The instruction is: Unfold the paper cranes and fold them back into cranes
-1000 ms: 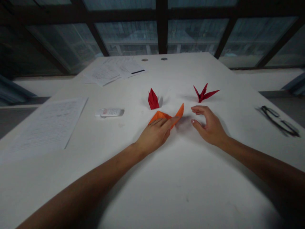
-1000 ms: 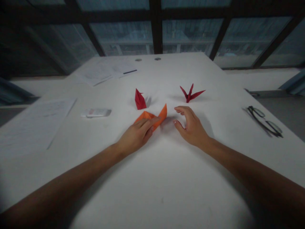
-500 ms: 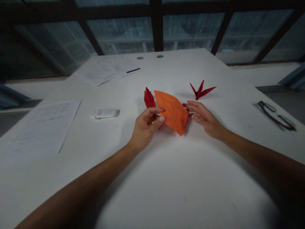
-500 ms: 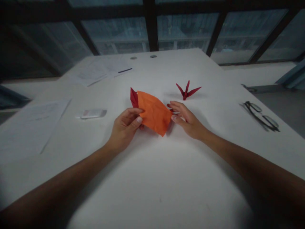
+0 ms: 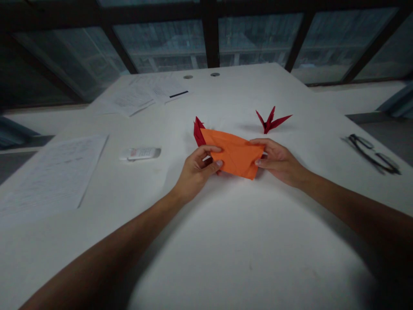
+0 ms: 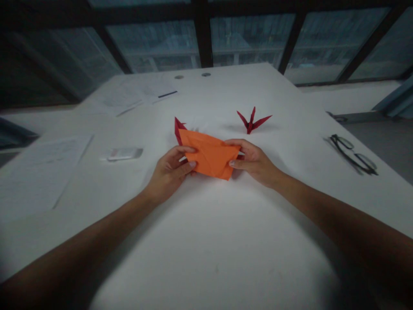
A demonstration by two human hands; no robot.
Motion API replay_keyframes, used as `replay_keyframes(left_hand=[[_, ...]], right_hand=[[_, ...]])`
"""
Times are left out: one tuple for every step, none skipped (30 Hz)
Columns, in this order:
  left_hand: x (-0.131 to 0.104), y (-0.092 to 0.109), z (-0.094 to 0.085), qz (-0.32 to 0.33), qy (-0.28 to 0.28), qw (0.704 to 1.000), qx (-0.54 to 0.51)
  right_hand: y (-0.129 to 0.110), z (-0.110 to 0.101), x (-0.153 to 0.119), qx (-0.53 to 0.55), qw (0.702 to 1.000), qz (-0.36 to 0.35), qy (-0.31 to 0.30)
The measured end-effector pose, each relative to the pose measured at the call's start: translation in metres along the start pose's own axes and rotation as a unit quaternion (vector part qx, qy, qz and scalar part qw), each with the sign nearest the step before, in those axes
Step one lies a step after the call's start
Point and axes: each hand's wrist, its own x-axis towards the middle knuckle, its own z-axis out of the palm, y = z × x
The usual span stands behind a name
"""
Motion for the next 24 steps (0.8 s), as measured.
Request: replay_keyframes(left_hand=[[-0.001, 0.001, 0.0, -0.007, 0.002, 0.998, 0.055], [-0.003, 0.002, 0.001, -0.008, 0.006, 0.993, 0.12], [-0.004, 0.004, 0.001, -0.002, 0.009, 0.981, 0.192], [-0.006, 0.005, 0.001, 0.01, 0.01, 0.964, 0.265], [-0.008, 0.007, 0.001, 0.024, 0.007, 0.941, 0.337], [-0.009, 0.008, 0.001, 0.038, 0.001, 0.914, 0.405], [-0.01, 0.009, 0.0, 0.049, -0.004, 0.884, 0.465], [-0.011, 0.009, -0.001, 0.059, -0.005, 0.854, 0.516], [-0.011, 0.009, -0.002, 0.069, -0.004, 0.828, 0.556], [-0.011, 0.008, -0.003, 0.078, -0.002, 0.807, 0.586], [-0.01, 0.008, -0.005, 0.085, 0.002, 0.791, 0.606], [-0.01, 0.007, -0.006, 0.089, 0.005, 0.779, 0.621], [-0.009, 0.007, -0.007, 0.088, 0.008, 0.77, 0.632], [-0.009, 0.007, -0.009, 0.086, 0.011, 0.762, 0.642], [-0.008, 0.007, -0.01, 0.088, 0.011, 0.756, 0.649], [-0.007, 0.007, -0.01, 0.098, 0.008, 0.75, 0.654], [-0.006, 0.008, -0.011, 0.116, 0.003, 0.746, 0.655], [-0.005, 0.008, -0.011, 0.139, -0.006, 0.744, 0.653], [-0.004, 0.008, -0.011, 0.163, -0.021, 0.746, 0.645], [-0.003, 0.008, -0.012, 0.183, -0.039, 0.752, 0.632], [-0.002, 0.007, -0.012, 0.192, -0.059, 0.762, 0.616], [-0.001, 0.006, -0.012, 0.192, -0.078, 0.775, 0.597], [0.0, 0.005, -0.013, 0.185, -0.094, 0.787, 0.581], [0.001, 0.005, -0.014, 0.175, -0.108, 0.797, 0.569]], right_hand=[[-0.001, 0.001, 0.0, 0.009, 1.0, 0.009, 0.002], [-0.001, 0.001, -0.001, 0.015, 1.0, 0.015, 0.008], [-0.002, 0.001, -0.001, 0.02, 1.0, 0.019, 0.015], [-0.003, 0.001, -0.001, 0.023, 0.999, 0.02, 0.019], [-0.003, 0.0, -0.001, 0.023, 0.999, 0.019, 0.02], [-0.004, -0.001, -0.001, 0.017, 1.0, 0.015, 0.017], [-0.004, -0.002, -0.001, 0.004, 1.0, 0.008, 0.01], [-0.005, -0.002, -0.001, -0.016, 1.0, -0.002, 0.002], [-0.005, -0.002, -0.001, -0.041, 0.999, -0.013, -0.006], [-0.005, -0.001, -0.002, -0.069, 0.997, -0.026, -0.015], [-0.005, 0.0, -0.003, -0.099, 0.994, -0.038, -0.024], [-0.004, 0.002, -0.004, -0.129, 0.99, -0.051, -0.032], [-0.004, 0.004, -0.005, -0.164, 0.984, -0.065, -0.037], [-0.004, 0.007, -0.007, -0.203, 0.975, -0.081, -0.039], [-0.003, 0.009, -0.008, -0.248, 0.963, -0.1, -0.034], [-0.003, 0.012, -0.008, -0.294, 0.948, -0.121, -0.029], [-0.002, 0.013, -0.009, -0.334, 0.932, -0.142, -0.022], [-0.001, 0.015, -0.009, -0.368, 0.916, -0.161, -0.018], [-0.001, 0.015, -0.009, -0.392, 0.903, -0.176, -0.016], [-0.001, 0.015, -0.009, -0.409, 0.892, -0.19, -0.015], [-0.001, 0.015, -0.009, -0.423, 0.884, -0.201, -0.017], [-0.001, 0.014, -0.009, -0.432, 0.876, -0.211, -0.021], [-0.001, 0.013, -0.009, -0.438, 0.872, -0.218, -0.027], [-0.001, 0.012, -0.009, -0.441, 0.869, -0.223, -0.036]])
